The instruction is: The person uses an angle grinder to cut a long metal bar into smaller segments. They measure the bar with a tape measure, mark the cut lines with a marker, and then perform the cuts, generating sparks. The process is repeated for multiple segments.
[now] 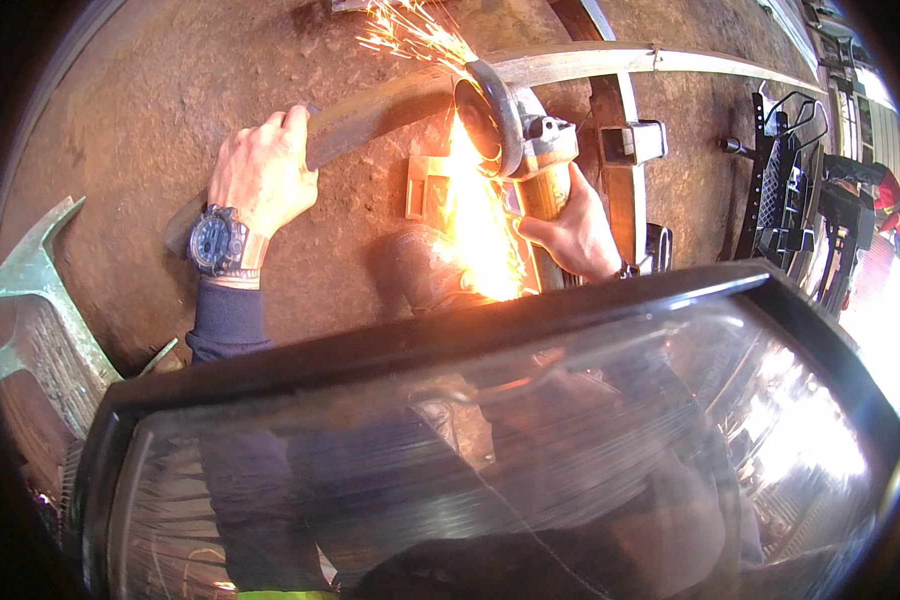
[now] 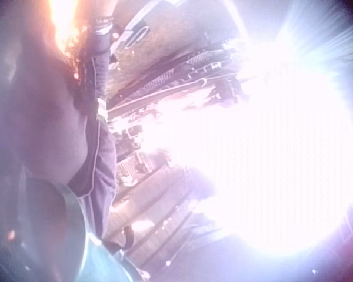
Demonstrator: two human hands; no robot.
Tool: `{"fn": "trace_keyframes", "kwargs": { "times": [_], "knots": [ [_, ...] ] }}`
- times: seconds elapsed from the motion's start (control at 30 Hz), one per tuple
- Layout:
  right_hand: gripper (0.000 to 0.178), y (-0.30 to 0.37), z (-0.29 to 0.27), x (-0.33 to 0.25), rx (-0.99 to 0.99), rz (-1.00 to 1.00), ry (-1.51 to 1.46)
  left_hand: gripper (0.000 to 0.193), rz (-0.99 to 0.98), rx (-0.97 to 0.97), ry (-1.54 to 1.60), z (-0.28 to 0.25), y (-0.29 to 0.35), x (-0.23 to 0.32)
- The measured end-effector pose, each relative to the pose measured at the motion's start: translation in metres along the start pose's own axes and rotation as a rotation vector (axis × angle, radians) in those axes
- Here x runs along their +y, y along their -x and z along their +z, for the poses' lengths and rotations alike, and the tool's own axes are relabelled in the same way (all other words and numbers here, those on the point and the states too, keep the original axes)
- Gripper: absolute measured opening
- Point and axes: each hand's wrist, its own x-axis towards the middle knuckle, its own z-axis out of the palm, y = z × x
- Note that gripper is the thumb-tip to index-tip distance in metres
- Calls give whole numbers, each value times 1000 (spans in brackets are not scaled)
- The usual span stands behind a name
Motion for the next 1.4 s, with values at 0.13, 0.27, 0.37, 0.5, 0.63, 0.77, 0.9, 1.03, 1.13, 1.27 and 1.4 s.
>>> {"fn": "trace_keyframes", "kwargs": {
  "times": [0.13,0.27,0.37,0.5,0.63,0.77,0.9,1.03,1.13,1.27,1.4],
  "knots": [
    [64,-1,1,4,-12,-8,-25,62,1,-26,-15,-2,-1,-1],
    [65,-1,0,-4,-4,2,-4,64,4,-13,3,0,0,-3],
    [65,-5,-2,-7,-1,1,4,64,-2,-22,13,1,-2,-2],
    [65,-13,-1,-9,24,-23,40,57,-5,-9,20,-1,-1,-1],
    [64,-17,-3,-11,29,-45,41,49,-15,-11,28,-4,-2,2],
    [64,-18,-3,-11,22,-41,30,46,-7,13,41,-3,-1,1],
    [63,-16,-3,-15,19,-1,33,46,-4,16,38,-3,-1,1],
    [63,-12,-1,-9,19,-21,-15,48,-9,-12,35,-4,-1,2],
    [64,-9,0,-7,11,-35,32,49,-14,-3,33,-6,2,-1],
    [65,-1,-1,-6,5,10,27,53,3,-7,18,0,-1,-1],
    [65,0,-1,-1,-12,34,11,57,5,-9,18,0,-2,-2]
  ]
}}
